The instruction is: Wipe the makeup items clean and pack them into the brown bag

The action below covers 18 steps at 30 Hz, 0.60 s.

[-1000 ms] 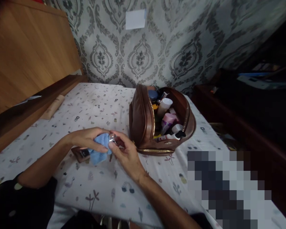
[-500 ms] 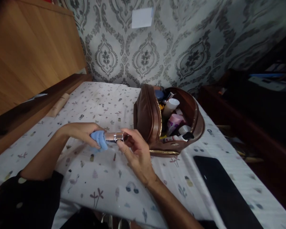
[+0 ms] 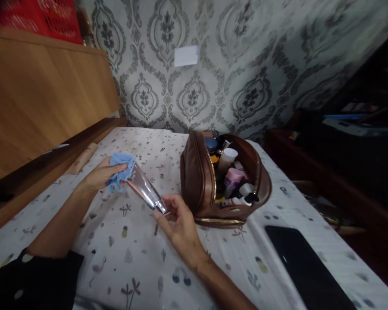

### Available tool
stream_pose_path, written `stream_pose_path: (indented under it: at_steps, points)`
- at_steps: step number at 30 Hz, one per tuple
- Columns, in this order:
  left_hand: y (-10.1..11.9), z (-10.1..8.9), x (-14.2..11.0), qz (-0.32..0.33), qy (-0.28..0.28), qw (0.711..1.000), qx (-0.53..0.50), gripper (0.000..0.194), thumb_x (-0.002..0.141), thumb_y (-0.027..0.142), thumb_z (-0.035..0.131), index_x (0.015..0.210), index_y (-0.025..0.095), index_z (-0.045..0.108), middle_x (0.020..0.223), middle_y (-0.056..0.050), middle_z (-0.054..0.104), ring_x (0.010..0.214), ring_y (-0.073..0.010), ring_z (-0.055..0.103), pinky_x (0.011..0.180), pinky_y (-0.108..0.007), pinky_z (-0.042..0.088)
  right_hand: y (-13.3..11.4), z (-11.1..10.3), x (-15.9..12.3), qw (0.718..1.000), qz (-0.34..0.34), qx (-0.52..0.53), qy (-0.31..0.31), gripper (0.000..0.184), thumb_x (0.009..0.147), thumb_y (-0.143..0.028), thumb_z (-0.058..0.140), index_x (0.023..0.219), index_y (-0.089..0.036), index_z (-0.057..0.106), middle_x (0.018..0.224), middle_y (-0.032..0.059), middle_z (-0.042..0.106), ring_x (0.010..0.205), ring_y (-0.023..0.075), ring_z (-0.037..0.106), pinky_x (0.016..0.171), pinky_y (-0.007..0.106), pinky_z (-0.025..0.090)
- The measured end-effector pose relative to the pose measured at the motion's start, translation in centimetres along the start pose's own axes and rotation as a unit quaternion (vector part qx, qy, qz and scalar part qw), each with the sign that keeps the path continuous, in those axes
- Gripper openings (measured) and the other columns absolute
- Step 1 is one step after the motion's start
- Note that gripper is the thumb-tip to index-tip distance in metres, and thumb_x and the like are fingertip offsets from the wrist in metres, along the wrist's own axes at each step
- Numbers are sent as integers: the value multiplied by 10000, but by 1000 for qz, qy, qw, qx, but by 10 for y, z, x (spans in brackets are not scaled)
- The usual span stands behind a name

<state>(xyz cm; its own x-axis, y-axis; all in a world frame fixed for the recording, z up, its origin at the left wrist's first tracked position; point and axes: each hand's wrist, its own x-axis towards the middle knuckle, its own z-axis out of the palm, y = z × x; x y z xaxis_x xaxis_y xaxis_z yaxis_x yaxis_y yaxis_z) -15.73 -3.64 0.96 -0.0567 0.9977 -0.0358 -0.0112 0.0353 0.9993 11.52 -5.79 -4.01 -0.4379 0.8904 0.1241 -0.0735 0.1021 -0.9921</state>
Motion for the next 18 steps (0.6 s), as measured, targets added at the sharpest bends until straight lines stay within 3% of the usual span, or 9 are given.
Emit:
stream_pose_path:
  at_steps: [4,8,10,12,13,15,18]
  points:
    - [-8,25,8,21,79,994,-74,428,667,513,842,827,145,694,605,1,662,475,-143,603,403,-232,497,4,1,3,997,51,37,-48,544,758,-547,784,1144,-198,626,920,41,654,790,176,614,700,303,524]
    - [-25,64,9,22,136,971,-193,452,652,499,858,899,168,674,806,-1,709,705,-132,666,658,-236,579,-1,0,4,991,77,109,-16,538,744,-572,795,1086,-186,640,891,33,652,740,159,612,721,307,530]
    - [-38,87,2,12,84,975,-205,460,648,547,851,850,186,651,802,-5,694,722,-139,652,687,-245,563,-1,0,5,988,80,134,11,524,735,-568,805,1053,-191,630,882,27,647,732,157,613,733,308,528]
    - [-50,107,-8,-32,-41,984,-169,458,682,615,800,826,211,638,714,-8,649,616,-150,599,587,-275,527,1,0,5,988,70,137,21,515,737,-584,797,1016,-197,603,868,22,635,728,161,608,722,309,526]
    - [-56,114,-13,-42,-68,984,-160,452,695,623,785,811,214,634,674,-12,624,562,-150,562,533,-286,496,3,0,5,990,61,129,23,514,742,-597,785,1002,-201,585,858,19,628,724,163,603,711,308,524]
    - [-64,124,-21,-45,-79,986,-143,424,711,611,778,832,232,631,689,-16,614,586,-155,563,522,-282,475,8,1,6,995,37,94,23,498,773,-609,748,998,-208,557,869,21,622,750,174,601,717,313,520]
    - [-65,126,-23,-31,-14,989,-141,444,733,597,774,968,242,648,856,-47,689,804,-205,662,693,-304,552,13,3,5,999,-6,26,19,454,833,-589,692,1050,-215,553,960,46,628,868,203,601,777,325,512]
